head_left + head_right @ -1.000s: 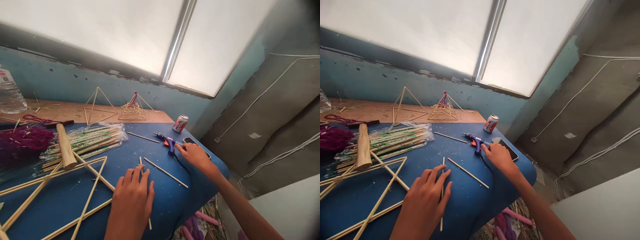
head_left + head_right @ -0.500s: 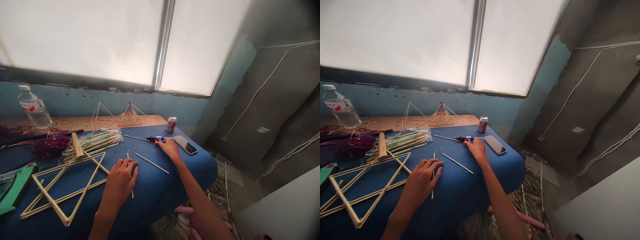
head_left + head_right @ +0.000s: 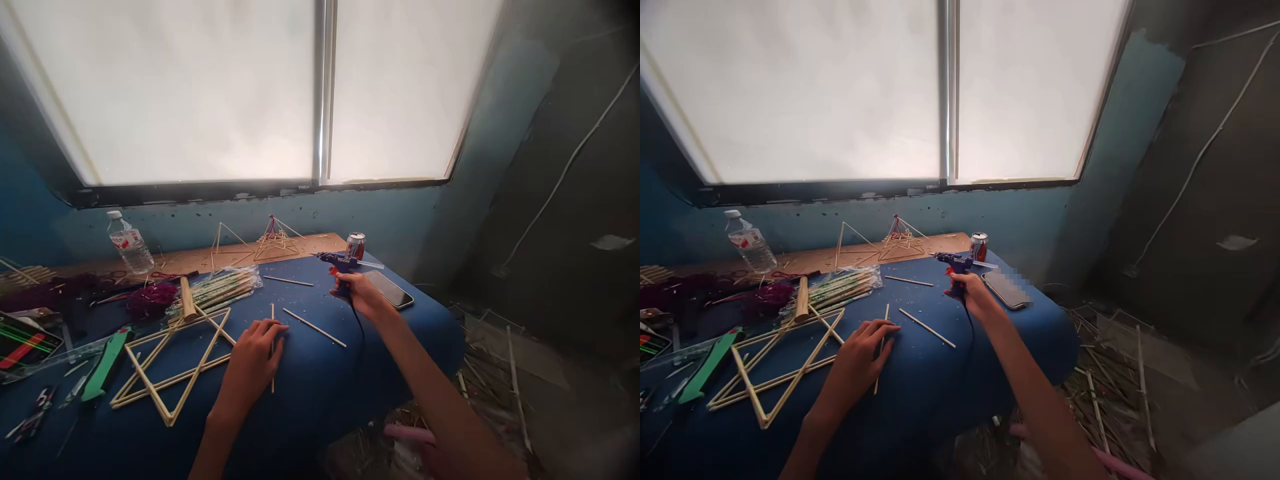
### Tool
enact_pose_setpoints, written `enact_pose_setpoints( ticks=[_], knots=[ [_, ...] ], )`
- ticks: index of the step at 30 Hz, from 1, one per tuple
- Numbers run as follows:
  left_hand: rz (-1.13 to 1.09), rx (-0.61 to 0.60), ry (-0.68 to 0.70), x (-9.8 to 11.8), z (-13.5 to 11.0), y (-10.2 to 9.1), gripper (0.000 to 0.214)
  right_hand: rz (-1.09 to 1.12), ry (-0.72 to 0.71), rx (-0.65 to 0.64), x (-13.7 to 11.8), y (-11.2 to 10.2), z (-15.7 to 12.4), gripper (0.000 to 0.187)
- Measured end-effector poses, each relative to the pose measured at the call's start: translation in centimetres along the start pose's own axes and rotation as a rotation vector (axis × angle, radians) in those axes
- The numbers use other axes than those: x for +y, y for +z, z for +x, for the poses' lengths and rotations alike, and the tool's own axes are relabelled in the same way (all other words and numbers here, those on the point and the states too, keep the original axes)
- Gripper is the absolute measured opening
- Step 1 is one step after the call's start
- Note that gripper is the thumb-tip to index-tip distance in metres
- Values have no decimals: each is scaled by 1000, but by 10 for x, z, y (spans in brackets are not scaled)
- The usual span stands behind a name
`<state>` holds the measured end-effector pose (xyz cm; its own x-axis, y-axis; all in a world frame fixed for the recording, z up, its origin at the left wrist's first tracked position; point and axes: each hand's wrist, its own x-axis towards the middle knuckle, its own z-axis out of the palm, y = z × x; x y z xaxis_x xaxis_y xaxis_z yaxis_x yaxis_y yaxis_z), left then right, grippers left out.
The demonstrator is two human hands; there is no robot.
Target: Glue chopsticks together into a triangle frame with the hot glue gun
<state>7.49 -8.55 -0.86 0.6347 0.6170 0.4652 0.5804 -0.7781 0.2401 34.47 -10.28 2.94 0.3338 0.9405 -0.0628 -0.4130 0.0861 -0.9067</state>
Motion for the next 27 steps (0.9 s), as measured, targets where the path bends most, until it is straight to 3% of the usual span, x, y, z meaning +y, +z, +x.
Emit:
enact_pose_setpoints(
  ticks=[2,8,13,19,23,27],
  knots=[
    [-16,-5,4,-1,1,2,29,-67,23,-39,-2,-7,-3,5],
    [17,2,13,-2,5,8,26,-298,24,-227,-7,-13,-15,38],
    [-16,39,-28,-1,5,9,27,-566,86,-385,-10,-8,-11,42],
    [34,50,-45,-1,4,11,26,-860,103,-505,-5,13,18,37],
    [88,47,-72,-5,5,13,28,-940,66,-525,4,20,36,33],
    [28,13,-71,-7,4,11,32,-1034,1,-534,8,11,42,33]
  ],
)
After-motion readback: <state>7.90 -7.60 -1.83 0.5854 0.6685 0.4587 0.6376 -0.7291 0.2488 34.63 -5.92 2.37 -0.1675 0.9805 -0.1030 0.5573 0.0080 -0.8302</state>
